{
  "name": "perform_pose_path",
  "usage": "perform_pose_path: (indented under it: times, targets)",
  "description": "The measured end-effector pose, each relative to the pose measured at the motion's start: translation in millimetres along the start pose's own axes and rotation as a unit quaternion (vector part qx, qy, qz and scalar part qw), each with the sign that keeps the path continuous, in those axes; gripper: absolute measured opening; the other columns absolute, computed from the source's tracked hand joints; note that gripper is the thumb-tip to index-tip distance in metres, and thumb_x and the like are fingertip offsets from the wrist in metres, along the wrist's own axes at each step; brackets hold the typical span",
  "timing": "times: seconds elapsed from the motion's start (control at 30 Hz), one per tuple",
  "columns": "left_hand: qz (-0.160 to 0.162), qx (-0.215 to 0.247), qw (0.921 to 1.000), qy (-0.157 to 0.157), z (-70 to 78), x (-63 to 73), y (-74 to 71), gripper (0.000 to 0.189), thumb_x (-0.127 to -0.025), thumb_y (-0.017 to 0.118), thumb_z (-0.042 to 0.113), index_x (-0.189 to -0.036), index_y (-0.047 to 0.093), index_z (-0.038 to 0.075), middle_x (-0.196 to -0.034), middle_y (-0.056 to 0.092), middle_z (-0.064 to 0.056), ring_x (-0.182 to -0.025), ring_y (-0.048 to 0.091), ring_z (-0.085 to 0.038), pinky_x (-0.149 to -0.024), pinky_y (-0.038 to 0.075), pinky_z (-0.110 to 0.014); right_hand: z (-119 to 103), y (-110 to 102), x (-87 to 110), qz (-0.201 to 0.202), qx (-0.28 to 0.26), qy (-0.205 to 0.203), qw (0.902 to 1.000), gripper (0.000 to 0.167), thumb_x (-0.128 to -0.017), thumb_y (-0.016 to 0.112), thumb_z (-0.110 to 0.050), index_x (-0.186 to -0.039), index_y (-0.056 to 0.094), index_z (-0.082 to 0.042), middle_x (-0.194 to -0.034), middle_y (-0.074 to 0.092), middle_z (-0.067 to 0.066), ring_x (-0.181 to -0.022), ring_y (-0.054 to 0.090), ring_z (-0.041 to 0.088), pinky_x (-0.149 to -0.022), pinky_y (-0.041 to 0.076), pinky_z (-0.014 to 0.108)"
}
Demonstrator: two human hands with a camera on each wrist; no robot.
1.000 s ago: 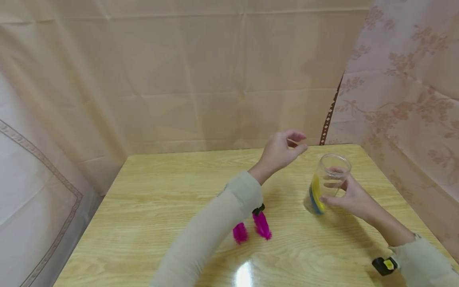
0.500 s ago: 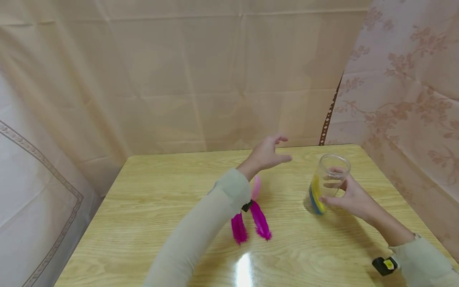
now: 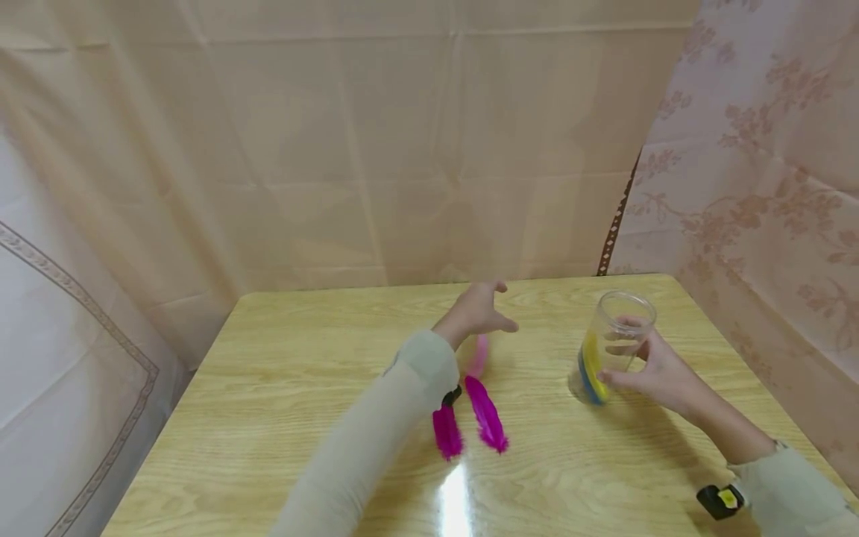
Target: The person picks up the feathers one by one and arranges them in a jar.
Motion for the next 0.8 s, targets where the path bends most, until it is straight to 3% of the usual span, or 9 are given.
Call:
perform_pose_path:
  times: [0.1, 0.3, 0.47, 0.6, 0.7, 0.8]
  targets:
    - [-0.004, -0.017, 0.9996, -0.023, -11.8, 1.3, 6.9, 0.075, -0.085, 0.085, 0.022, -0.148, 0.048, 0.008, -0.144, 0.055, -0.010, -0.129, 0.054, -0.029, -0.108, 0.045, -0.042, 1.1, -0.1, 0.3, 0.000, -0.001, 0.001, 1.0000, 0.090, -0.087, 0.082, -0.011, -0.151, 0.018, -0.001, -0.143, 0.042, 0.025, -0.120, 0.057, 0.028, -0.078, 0.059, 0.030]
    - [-0.006, -0.035, 0.9983, -0.046, -27.3, 6.6, 20.9, 0.070, -0.084, 0.085, 0.018, -0.145, 0.052, 0.007, -0.136, 0.061, -0.012, -0.117, 0.061, -0.028, -0.103, 0.049, -0.041, -0.7, -0.4, 2.4, -0.005, -0.001, 0.004, 1.0000, 0.092, -0.088, 0.081, -0.012, -0.152, 0.016, 0.001, -0.144, 0.041, 0.027, -0.125, 0.049, 0.049, -0.079, 0.058, 0.031]
    - [0.010, -0.041, 0.9972, -0.062, -37.0, 6.7, 31.9, 0.069, -0.082, 0.086, 0.013, -0.143, 0.054, 0.008, -0.135, 0.063, -0.011, -0.114, 0.062, -0.026, -0.101, 0.050, -0.038, 0.9, -2.5, 2.9, -0.007, 0.006, 0.005, 0.9999, 0.093, -0.089, 0.081, -0.013, -0.153, 0.015, 0.002, -0.144, 0.041, 0.027, -0.126, 0.049, 0.050, -0.080, 0.058, 0.030]
    - [0.023, -0.014, 0.9963, -0.081, -45.7, 7.9, 39.9, 0.071, -0.079, 0.084, 0.004, -0.143, 0.055, 0.009, -0.131, 0.064, -0.011, -0.104, 0.064, -0.027, -0.086, 0.056, -0.034, 3.6, -3.6, 3.1, -0.007, 0.006, 0.004, 1.0000, 0.093, -0.089, 0.081, -0.013, -0.153, 0.016, 0.001, -0.144, 0.041, 0.026, -0.126, 0.050, 0.049, -0.080, 0.058, 0.030]
    - [0.041, -0.026, 0.9959, -0.076, -50.7, 6.5, 44.7, 0.068, -0.078, 0.084, 0.007, -0.141, 0.057, 0.011, -0.130, 0.064, -0.012, -0.108, 0.063, -0.029, -0.085, 0.056, -0.035, 5.0, -4.2, 3.0, -0.007, 0.000, 0.005, 1.0000, 0.092, -0.089, 0.081, -0.013, -0.153, 0.016, 0.000, -0.144, 0.041, 0.026, -0.126, 0.049, 0.049, -0.079, 0.058, 0.030]
    - [0.066, -0.076, 0.9932, -0.057, -54.2, 2.3, 48.6, 0.061, -0.080, 0.085, 0.015, -0.137, 0.061, 0.013, -0.130, 0.066, -0.011, -0.121, 0.058, -0.031, -0.097, 0.051, -0.038, 5.8, -4.9, 3.0, -0.006, -0.003, 0.006, 1.0000, 0.092, -0.088, 0.081, -0.013, -0.152, 0.017, -0.001, -0.144, 0.041, 0.025, -0.125, 0.049, 0.049, -0.079, 0.058, 0.031]
Point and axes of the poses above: each hand's wrist, its own x-axis away from the middle knuckle, its own y-axis out of the palm, z = x × y, the point moved 5 cm from there along -x, towards the middle knuckle
